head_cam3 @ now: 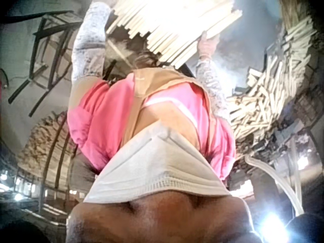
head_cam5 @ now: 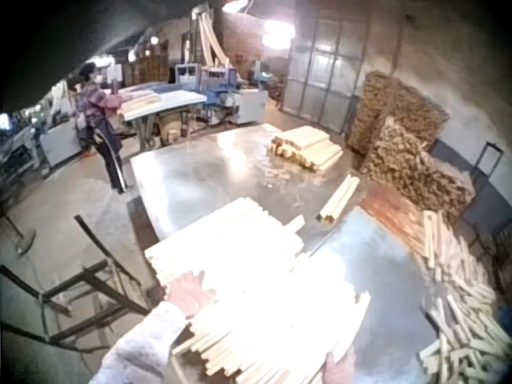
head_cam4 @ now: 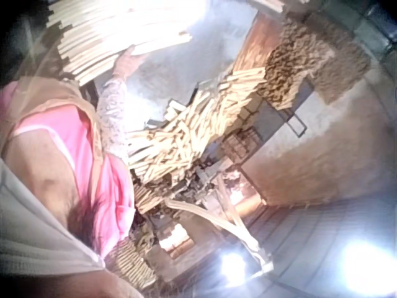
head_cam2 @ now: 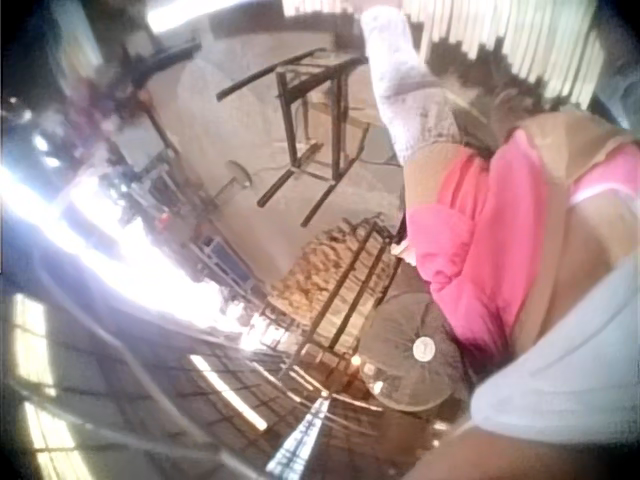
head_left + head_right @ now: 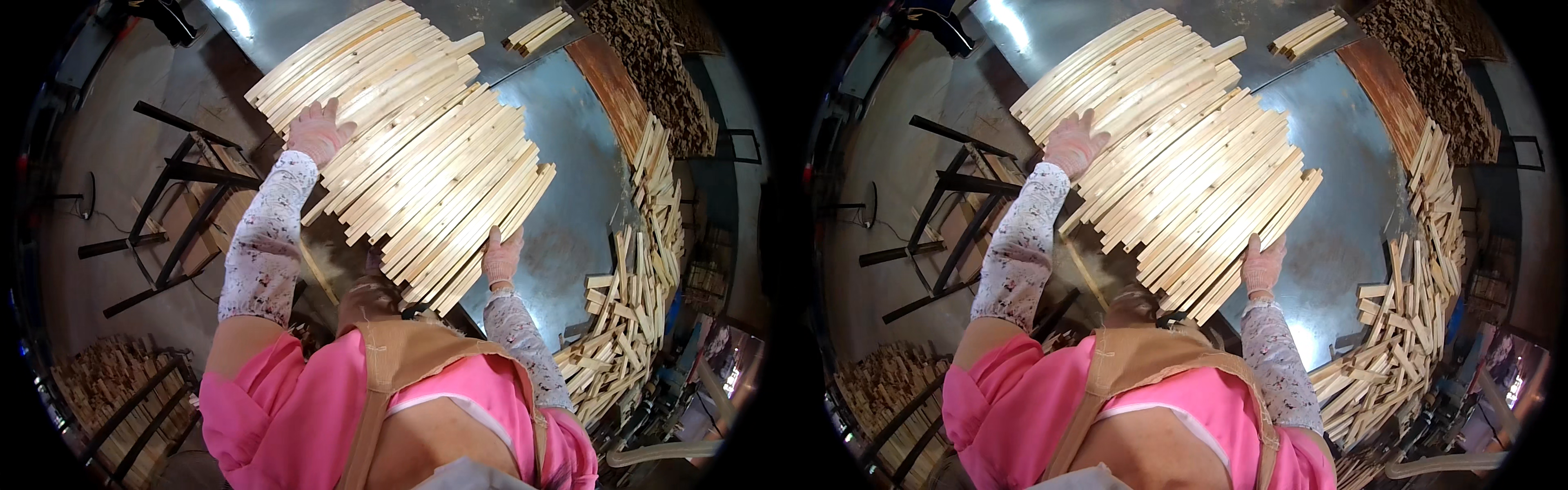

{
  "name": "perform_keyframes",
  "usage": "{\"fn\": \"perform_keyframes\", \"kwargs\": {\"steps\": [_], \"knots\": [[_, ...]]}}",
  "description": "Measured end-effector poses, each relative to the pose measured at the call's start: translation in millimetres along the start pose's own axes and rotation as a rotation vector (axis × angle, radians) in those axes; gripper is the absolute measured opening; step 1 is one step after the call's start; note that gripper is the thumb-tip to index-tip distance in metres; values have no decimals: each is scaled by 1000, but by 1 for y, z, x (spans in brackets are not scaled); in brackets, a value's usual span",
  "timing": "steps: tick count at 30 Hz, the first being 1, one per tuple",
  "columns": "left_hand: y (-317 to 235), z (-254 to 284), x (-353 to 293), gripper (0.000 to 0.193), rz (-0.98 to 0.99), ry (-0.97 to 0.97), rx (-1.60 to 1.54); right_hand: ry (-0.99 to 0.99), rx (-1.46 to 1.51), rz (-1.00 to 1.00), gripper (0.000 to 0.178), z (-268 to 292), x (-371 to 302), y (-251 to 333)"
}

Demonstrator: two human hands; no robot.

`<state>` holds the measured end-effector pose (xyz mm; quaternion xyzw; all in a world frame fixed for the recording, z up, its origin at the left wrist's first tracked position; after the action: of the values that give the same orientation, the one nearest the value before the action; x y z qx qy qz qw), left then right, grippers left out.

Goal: The person sorts wooden slats on a metal table, picking them up from a disorganized pile and arranging them into neat stacks. The person handles the wood by hand, repeatedly moving pieces from the right side of the table to the left side to create organized piles.

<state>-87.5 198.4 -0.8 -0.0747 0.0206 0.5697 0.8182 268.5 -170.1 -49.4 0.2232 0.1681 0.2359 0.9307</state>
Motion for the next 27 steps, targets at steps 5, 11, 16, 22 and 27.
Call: {"fn": "perform_keyframes", "kwargs": {"steps": [5, 11, 16, 22, 27], "knots": [[-38, 39, -26, 88, 42, 175, -67, -25, 1, 21, 94, -2, 5, -7], [-44, 41, -37, 88, 33, 86, 99, 17, 25, -37, 89, 2, -4, 4], [-38, 33, -29, 95, 56, 108, 137, -27, 33, 23, 88, -1, -4, 0], [-28, 10, -21, 96, 17, 253, 9, -24, 40, -13, 87, 1, -4, 8], [-26, 13, -9, 91, 14, 208, 42, -49, 31, 33, 87, -3, 1, -6]]}}
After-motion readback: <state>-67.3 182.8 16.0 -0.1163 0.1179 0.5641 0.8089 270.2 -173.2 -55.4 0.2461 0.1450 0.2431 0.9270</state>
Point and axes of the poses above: each hand's wrist, its own x-axis towards the middle knuckle, its own z-axis out of the back of the hand, y = z × x, the point moved 4 cm from there along x, towards the middle knuckle, and after that the axes turned 1 degree about -y, right-handed, at the moved point
